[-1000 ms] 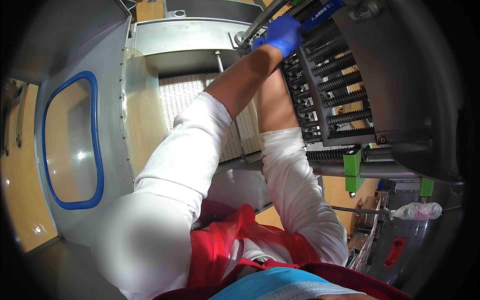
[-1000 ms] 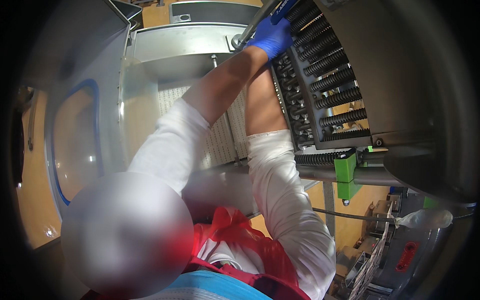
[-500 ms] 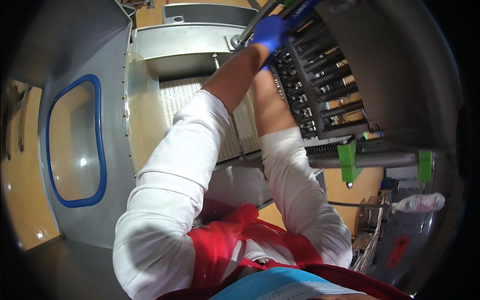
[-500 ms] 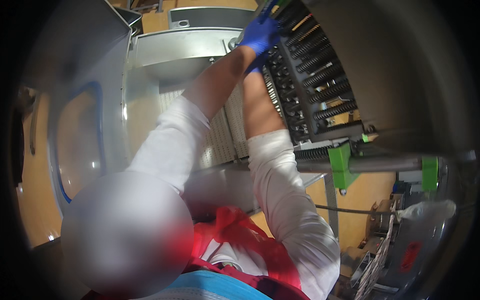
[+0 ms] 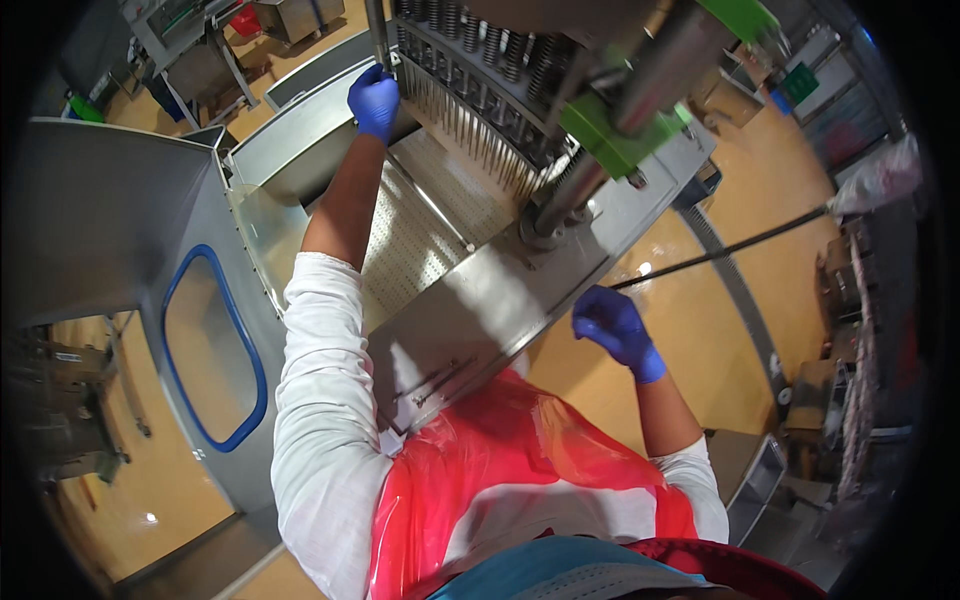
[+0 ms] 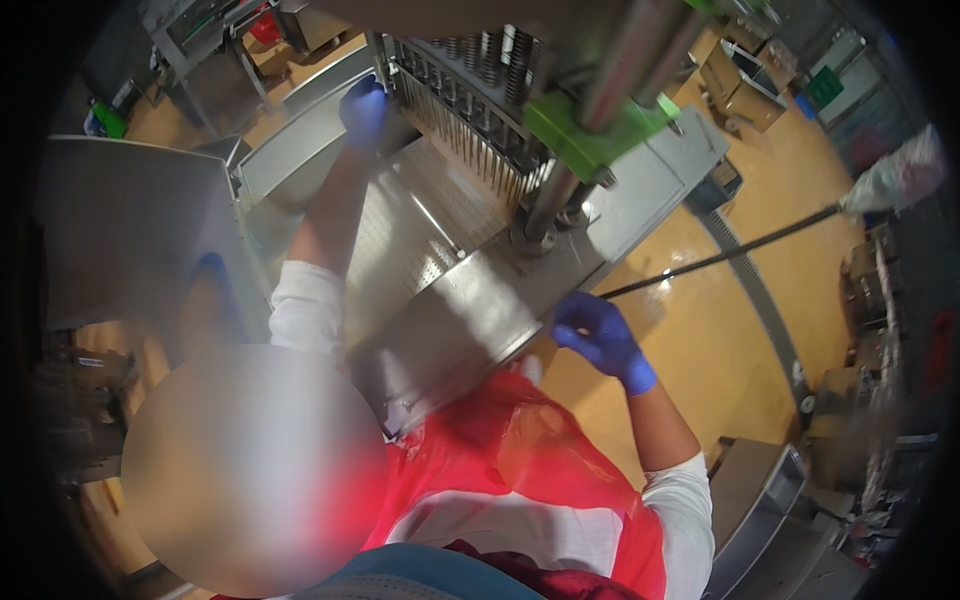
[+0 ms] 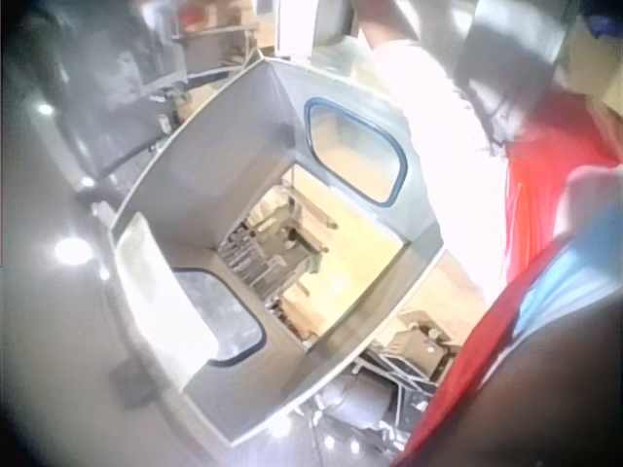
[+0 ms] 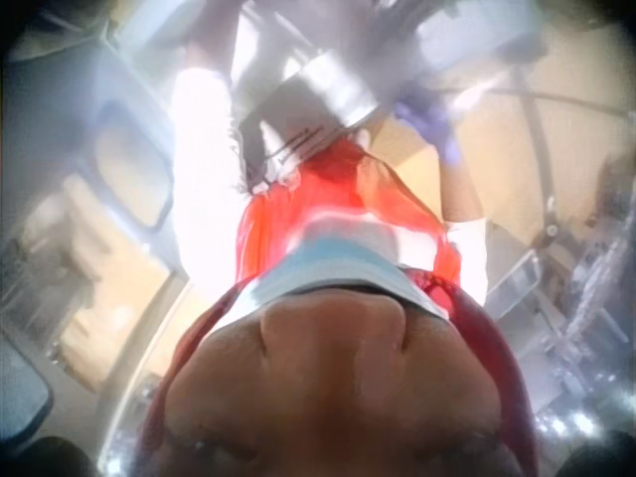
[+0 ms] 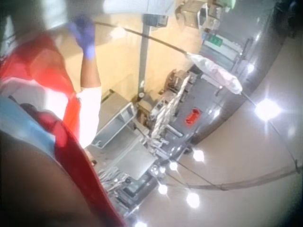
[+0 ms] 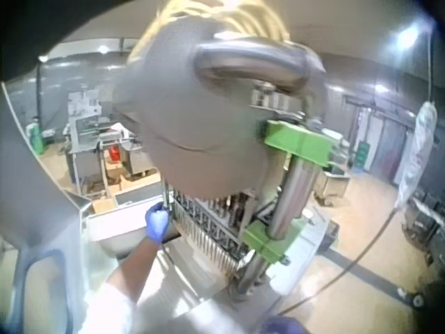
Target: The person walks through a commercial kitchen and approaches a stainless steel machine. They use a small metal tool to adjust or tighten components within the machine's internal mechanism, repeatedly inserting and turning the tool in various slots.
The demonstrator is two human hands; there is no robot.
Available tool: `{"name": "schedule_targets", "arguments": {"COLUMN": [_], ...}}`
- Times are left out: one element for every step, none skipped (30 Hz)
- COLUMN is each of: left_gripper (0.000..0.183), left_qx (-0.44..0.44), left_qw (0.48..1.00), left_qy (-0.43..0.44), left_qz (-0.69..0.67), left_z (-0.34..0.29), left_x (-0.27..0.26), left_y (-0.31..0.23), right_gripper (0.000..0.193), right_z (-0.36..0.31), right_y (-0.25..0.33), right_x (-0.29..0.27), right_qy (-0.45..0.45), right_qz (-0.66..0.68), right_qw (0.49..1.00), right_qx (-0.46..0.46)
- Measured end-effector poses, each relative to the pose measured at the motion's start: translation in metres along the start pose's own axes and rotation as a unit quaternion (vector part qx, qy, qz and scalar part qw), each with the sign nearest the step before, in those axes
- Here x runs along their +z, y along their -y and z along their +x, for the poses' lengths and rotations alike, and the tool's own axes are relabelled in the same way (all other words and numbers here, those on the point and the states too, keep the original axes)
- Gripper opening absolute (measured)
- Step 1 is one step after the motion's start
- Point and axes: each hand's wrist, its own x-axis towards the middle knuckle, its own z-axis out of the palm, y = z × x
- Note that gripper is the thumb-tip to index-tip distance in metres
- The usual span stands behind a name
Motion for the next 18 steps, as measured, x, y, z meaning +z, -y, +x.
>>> {"name": "schedule_targets", "arguments": {"left_gripper": [0.034,0.034,0.035,0.035,0.034,0.034,0.034,0.035,0.036,0.036,0.037,0.039,0.038,0.037,0.034,0.031,0.024,0.02], "left_qx": [0.023,0.046,0.07,0.049,0.027,0.004,0.023,0.058,0.068,0.075,0.067,0.06,0.047,0.039,0.088,0.133,0.287,0.285], "left_qw": [0.999,0.998,0.995,0.998,0.999,0.997,0.996,0.992,0.992,0.991,0.995,0.997,0.998,0.997,0.986,0.965,0.909,0.89], "left_qy": [0.0,-0.001,-0.004,0.015,0.034,0.052,0.073,0.072,0.085,0.098,0.074,0.052,0.024,-0.006,-0.055,-0.105,-0.155,-0.171], "left_qz": [0.024,0.049,0.073,0.028,-0.017,-0.062,-0.056,-0.081,-0.067,-0.057,-0.025,0.004,0.031,0.064,0.133,0.199,0.261,0.311], "left_z": [-0.01,-0.021,-0.032,-0.041,-0.05,-0.066,-0.089,-0.096,-0.111,-0.135,-0.153,-0.174,-0.203,-0.235,-0.268,-0.304,-0.348,-0.382], "left_x": [-0.001,-0.003,-0.004,-0.008,-0.01,-0.008,-0.009,-0.012,-0.016,-0.018,-0.023,-0.02,-0.014,-0.016,-0.021,-0.03,-0.017,-0.003], "left_y": [-0.005,-0.011,-0.018,-0.028,-0.038,-0.051,-0.081,-0.077,-0.097,-0.115,-0.126,-0.135,-0.145,-0.156,-0.155,-0.158,-0.166,-0.163], "right_gripper": [0.016,0.017,0.016,0.016,0.016,0.015,0.014,0.014,0.013,0.013,0.013,0.013,0.013,0.013,0.013,0.013,0.013,0.013], "right_z": [-0.014,-0.026,-0.038,-0.044,-0.051,-0.061,-0.069,-0.078,-0.089,-0.103,-0.118,-0.133,-0.146,-0.154,-0.16,-0.164,-0.166,-0.168], "right_y": [-0.009,-0.017,-0.026,-0.035,-0.043,-0.051,-0.059,-0.067,-0.079,-0.089,-0.099,-0.113,-0.134,-0.151,-0.161,-0.17,-0.182,-0.192], "right_x": [-0.013,-0.026,-0.04,-0.056,-0.071,-0.087,-0.107,-0.127,-0.147,-0.17,-0.195,-0.222,-0.243,-0.259,-0.274,-0.289,-0.306,-0.323], "right_qy": [-0.019,-0.035,-0.041,-0.042,-0.043,-0.036,-0.031,-0.025,-0.032,-0.039,-0.047,-0.066,-0.091,-0.113,-0.139,-0.144,-0.157,-0.176], "right_qz": [-0.01,-0.02,-0.042,-0.067,-0.092,-0.104,-0.12,-0.135,-0.12,-0.109,-0.101,-0.089,-0.068,-0.039,0.019,0.037,0.051,0.065], "right_qw": [1.0,0.998,0.998,0.996,0.995,0.994,0.992,0.99,0.992,0.993,0.993,0.993,0.993,0.992,0.99,0.989,0.986,0.982], "right_qx": [0.023,0.047,0.039,0.029,0.019,0.021,0.019,0.017,-0.001,-0.015,-0.032,-0.032,-0.032,-0.034,-0.02,-0.025,-0.026,-0.024]}}
